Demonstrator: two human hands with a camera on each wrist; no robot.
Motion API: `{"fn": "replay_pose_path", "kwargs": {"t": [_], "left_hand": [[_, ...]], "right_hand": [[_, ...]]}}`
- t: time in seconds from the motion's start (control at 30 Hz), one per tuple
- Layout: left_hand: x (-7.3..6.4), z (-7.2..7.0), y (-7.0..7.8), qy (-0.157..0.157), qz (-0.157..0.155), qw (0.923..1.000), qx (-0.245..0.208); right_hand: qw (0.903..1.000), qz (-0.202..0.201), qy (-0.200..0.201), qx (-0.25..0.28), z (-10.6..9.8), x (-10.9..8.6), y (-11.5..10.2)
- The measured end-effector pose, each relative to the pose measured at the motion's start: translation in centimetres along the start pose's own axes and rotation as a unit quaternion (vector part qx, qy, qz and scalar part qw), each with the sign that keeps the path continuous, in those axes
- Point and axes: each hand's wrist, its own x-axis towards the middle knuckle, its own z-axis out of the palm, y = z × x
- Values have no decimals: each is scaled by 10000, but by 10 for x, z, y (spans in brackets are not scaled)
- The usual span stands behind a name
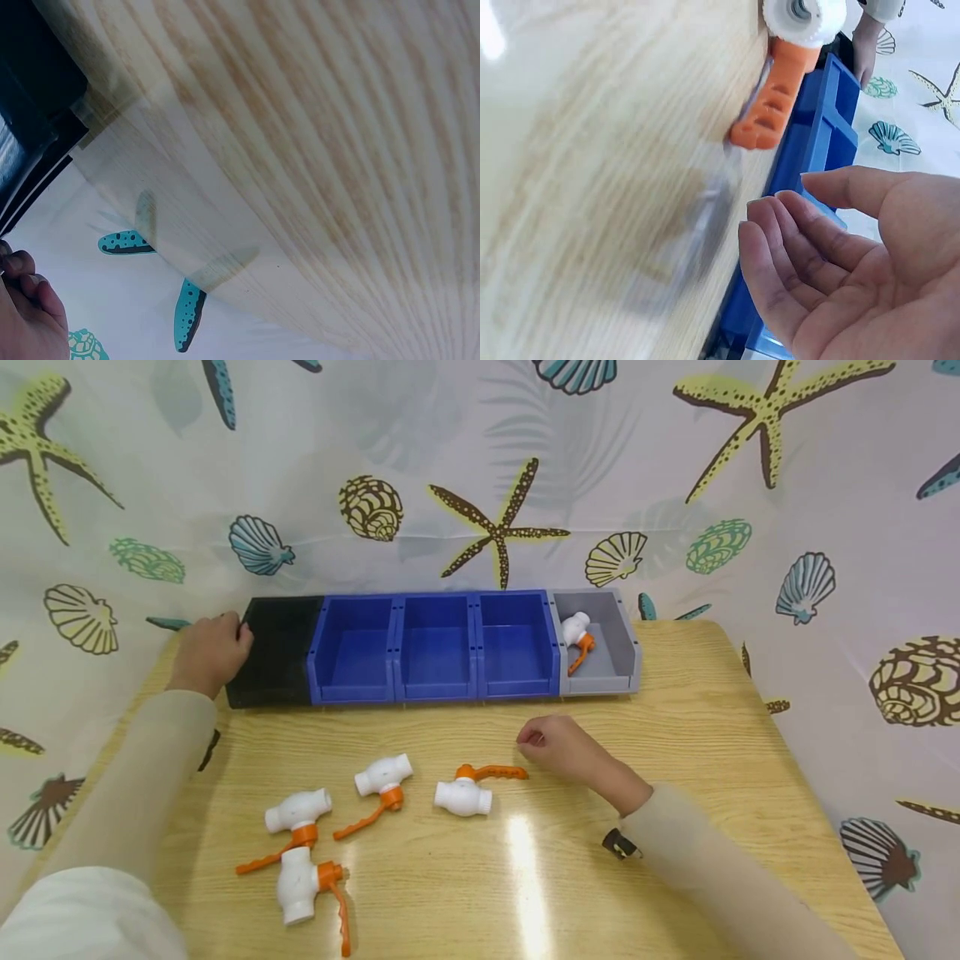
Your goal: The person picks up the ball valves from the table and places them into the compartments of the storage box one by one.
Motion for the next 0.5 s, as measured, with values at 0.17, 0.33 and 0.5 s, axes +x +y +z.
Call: {"fn": "replay_pose_path", "kwargs": {"t": [0.17,0.33,0.5], "left_hand": [[1,1,0,-20,-6,10000,-18],[2,3,-1,-19,-20,10000,2],[2,1,0,-60,-54,10000,13]], "right_hand": [[9997,-145,-193,76,9,-2,-4],[9986,-313,-370,204,16,-4,-10],[9975,-392,-504,310,21,-5,-12]]}}
